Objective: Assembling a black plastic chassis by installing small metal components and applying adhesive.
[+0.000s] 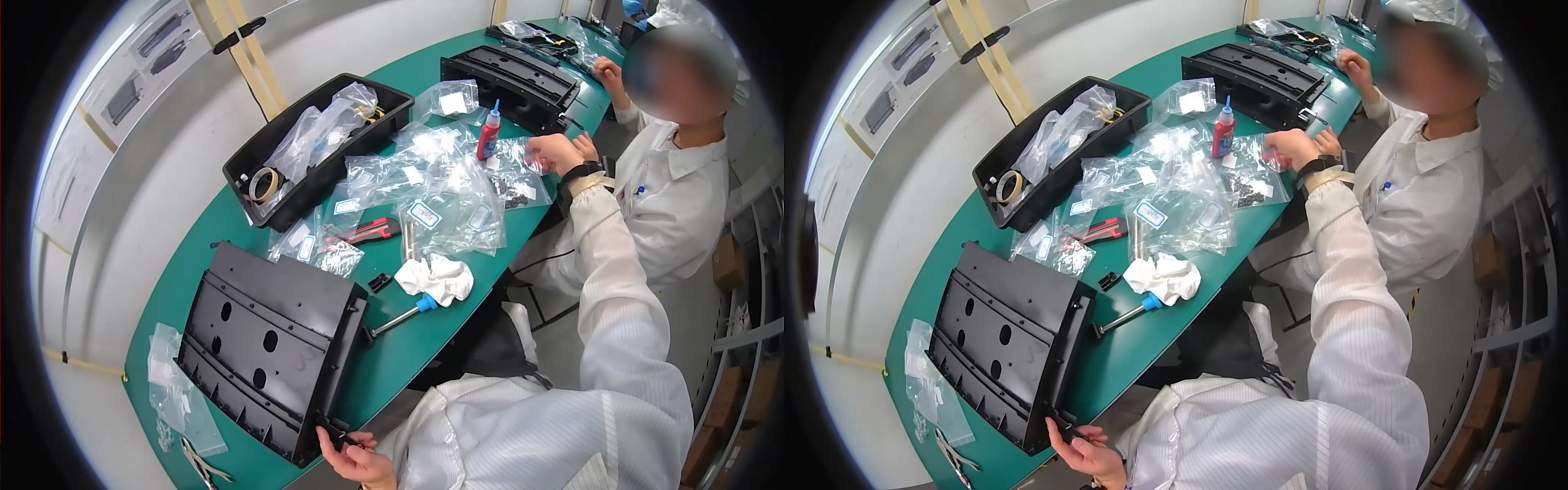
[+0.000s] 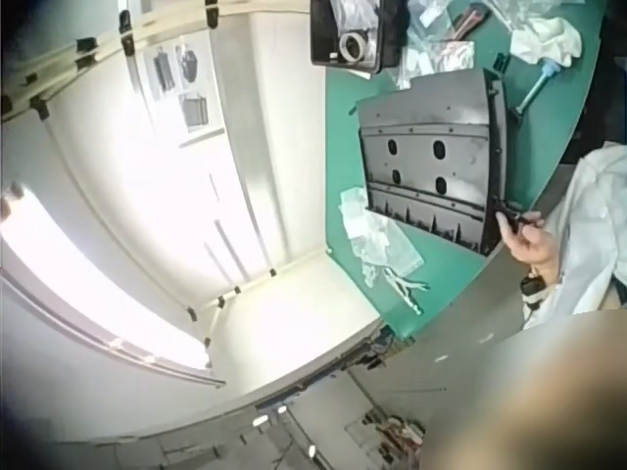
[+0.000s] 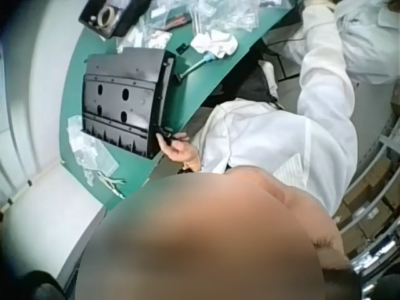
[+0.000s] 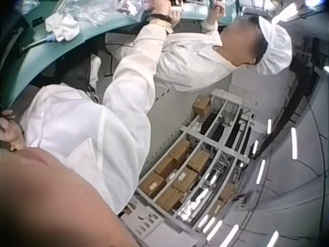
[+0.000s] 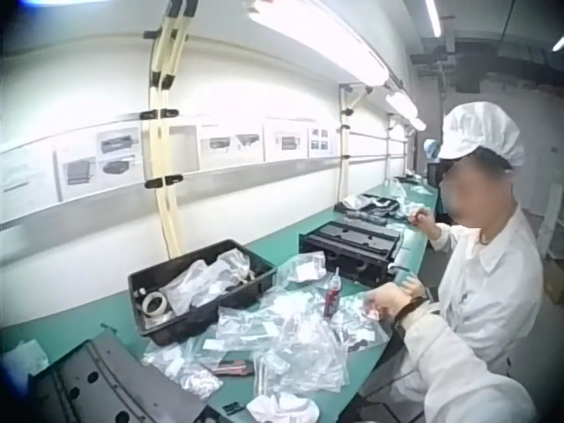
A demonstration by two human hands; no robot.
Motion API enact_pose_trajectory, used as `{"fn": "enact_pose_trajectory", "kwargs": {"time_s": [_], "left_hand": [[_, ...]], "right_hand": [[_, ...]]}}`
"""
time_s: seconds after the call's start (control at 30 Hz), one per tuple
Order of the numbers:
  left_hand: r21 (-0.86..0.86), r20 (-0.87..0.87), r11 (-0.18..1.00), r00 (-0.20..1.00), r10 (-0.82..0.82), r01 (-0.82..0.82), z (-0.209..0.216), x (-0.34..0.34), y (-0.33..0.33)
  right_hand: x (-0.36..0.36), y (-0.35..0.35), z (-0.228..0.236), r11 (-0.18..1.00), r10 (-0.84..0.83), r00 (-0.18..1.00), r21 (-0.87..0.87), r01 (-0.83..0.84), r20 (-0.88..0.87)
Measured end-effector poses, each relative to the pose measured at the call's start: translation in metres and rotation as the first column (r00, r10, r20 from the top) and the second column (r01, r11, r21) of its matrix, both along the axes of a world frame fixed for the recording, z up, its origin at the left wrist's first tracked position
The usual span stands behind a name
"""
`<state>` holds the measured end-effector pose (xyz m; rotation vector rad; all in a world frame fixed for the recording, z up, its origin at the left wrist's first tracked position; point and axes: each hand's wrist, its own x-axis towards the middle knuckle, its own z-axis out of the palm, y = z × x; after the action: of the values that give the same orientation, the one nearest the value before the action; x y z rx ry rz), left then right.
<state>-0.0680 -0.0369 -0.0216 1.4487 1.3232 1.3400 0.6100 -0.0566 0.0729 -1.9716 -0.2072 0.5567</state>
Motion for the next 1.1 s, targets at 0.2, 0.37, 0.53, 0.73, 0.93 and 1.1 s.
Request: {"fn": "enact_pose_trajectory", "kwargs": {"time_s": [0.2, 0.37, 0.53, 0.73, 0.93, 1.1], "left_hand": [[0.03, -0.057, 0.999, 0.998, -0.038, 0.039, 0.001, 0.001, 0.001], [0.035, -0.051, 0.999, 0.999, -0.015, 0.017, 0.002, 0.001, 0.001], [0.034, -0.077, 0.999, 0.997, -0.026, 0.029, 0.002, -0.001, 0.0], [0.026, -0.036, 0.999, 0.999, -0.022, 0.023, 0.001, 0.001, 0.002], [0.044, -0.063, 0.997, 0.996, -0.056, 0.059, 0.0, -0.003, 0.001], [0.07, -0.056, 0.996, 0.997, -0.056, 0.06, 0.001, -0.001, 0.002]], "right_hand": [[0.005, -0.018, 0.01, 0.956, 0.135, 0.916, 0.291, -0.02, -0.379], [0.002, -0.019, 0.012, 0.919, 0.282, 0.885, 0.369, -0.138, -0.371], [-0.026, -0.015, 0.013, 0.939, 0.317, 0.939, 0.182, -0.291, -0.134], [-0.029, -0.008, 0.002, 0.937, 0.35, 0.928, -0.034, -0.349, 0.126], [-0.032, 0.0, -0.006, 0.979, 0.188, 0.965, 0.045, -0.199, 0.183], [-0.023, -0.024, -0.006, 0.795, 0.266, 0.917, 0.606, -0.035, -0.297]]}}
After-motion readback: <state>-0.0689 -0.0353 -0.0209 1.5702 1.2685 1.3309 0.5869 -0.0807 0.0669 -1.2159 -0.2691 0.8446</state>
